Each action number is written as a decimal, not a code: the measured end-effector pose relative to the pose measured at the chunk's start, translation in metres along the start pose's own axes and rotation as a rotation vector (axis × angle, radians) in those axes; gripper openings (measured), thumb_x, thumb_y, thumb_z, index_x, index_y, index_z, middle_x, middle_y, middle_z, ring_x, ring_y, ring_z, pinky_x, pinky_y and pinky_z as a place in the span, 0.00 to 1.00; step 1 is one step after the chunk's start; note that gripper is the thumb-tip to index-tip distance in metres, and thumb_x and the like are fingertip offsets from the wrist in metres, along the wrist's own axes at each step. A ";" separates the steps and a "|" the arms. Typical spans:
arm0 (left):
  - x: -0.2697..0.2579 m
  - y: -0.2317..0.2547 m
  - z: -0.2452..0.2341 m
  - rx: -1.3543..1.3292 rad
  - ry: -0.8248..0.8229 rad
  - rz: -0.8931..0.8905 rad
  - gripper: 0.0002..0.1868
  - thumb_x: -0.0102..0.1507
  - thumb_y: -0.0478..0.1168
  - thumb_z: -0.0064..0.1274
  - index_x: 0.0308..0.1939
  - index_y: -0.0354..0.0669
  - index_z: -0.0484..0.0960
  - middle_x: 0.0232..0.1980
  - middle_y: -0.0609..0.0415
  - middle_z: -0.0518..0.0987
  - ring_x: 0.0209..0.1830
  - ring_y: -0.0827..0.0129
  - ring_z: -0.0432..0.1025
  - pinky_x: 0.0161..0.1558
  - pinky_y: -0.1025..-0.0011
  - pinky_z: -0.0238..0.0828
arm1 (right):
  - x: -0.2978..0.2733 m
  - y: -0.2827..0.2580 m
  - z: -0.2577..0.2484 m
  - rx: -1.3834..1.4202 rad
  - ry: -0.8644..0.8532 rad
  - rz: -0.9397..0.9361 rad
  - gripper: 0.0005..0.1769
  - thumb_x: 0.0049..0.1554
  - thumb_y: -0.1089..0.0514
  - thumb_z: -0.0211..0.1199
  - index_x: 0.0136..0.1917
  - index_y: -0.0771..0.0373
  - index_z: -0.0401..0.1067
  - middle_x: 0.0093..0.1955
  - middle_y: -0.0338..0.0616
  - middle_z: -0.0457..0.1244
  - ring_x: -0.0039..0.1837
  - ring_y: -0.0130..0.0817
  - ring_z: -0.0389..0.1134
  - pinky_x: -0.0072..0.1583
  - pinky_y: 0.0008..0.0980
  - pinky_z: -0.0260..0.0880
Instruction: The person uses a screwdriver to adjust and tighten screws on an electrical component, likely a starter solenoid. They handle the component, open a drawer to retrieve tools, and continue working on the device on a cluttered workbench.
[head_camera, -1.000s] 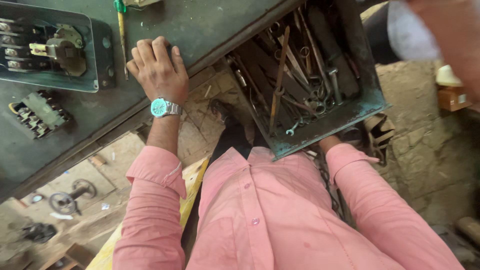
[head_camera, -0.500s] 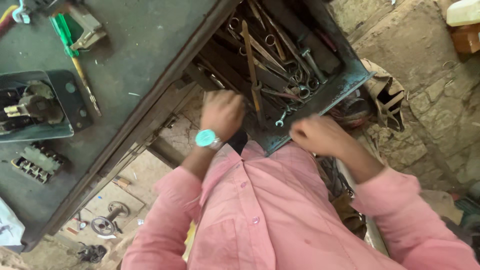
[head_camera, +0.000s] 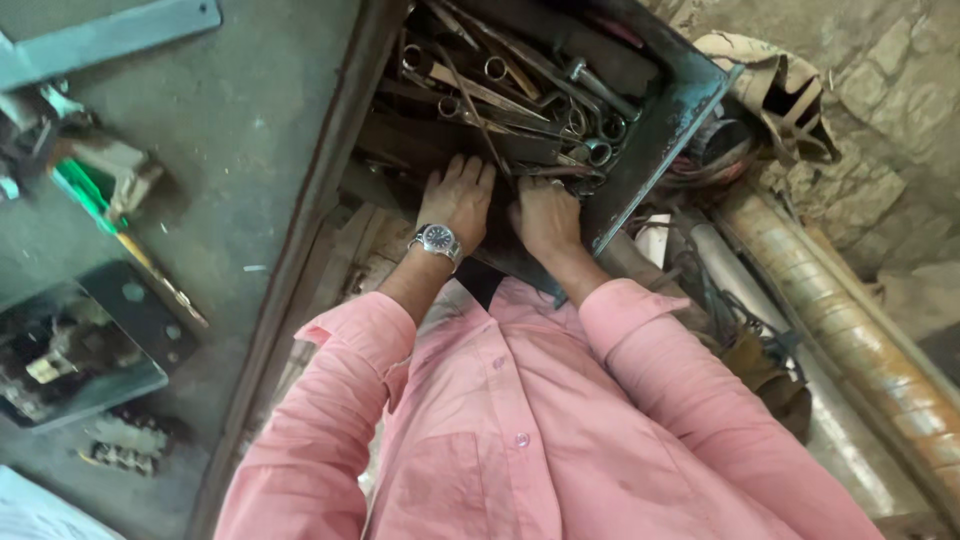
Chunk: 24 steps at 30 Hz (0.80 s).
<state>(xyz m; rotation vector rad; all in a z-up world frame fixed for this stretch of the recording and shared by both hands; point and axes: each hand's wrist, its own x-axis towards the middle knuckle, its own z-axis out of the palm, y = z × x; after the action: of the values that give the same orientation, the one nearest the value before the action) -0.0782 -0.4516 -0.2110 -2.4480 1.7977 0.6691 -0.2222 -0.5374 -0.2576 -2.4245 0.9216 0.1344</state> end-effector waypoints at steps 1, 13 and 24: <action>0.001 -0.001 -0.002 -0.009 -0.018 0.001 0.26 0.57 0.37 0.53 0.60 0.42 0.76 0.60 0.51 0.75 0.67 0.54 0.66 0.60 0.51 0.65 | 0.000 -0.001 -0.007 0.021 -0.039 0.048 0.14 0.49 0.57 0.70 0.45 0.65 0.73 0.40 0.57 0.69 0.43 0.56 0.72 0.44 0.51 0.73; -0.009 -0.015 0.015 -0.048 -0.350 -0.020 0.27 0.59 0.52 0.54 0.59 0.45 0.76 0.61 0.48 0.76 0.65 0.52 0.67 0.61 0.44 0.62 | 0.046 0.050 -0.102 0.169 0.028 -0.070 0.17 0.59 0.60 0.63 0.58 0.72 0.66 0.44 0.63 0.67 0.46 0.64 0.70 0.50 0.57 0.70; -0.004 -0.013 -0.001 0.090 -0.647 0.014 0.27 0.71 0.57 0.38 0.64 0.44 0.77 0.58 0.43 0.82 0.60 0.48 0.75 0.71 0.44 0.57 | 0.060 0.045 -0.088 0.061 0.244 -0.119 0.17 0.60 0.65 0.66 0.62 0.68 0.70 0.55 0.57 0.66 0.53 0.58 0.69 0.51 0.52 0.70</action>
<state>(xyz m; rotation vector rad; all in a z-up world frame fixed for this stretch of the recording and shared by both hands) -0.0670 -0.4440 -0.2118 -1.8482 1.5311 1.1779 -0.2137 -0.6459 -0.2195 -2.4676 0.8665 -0.2340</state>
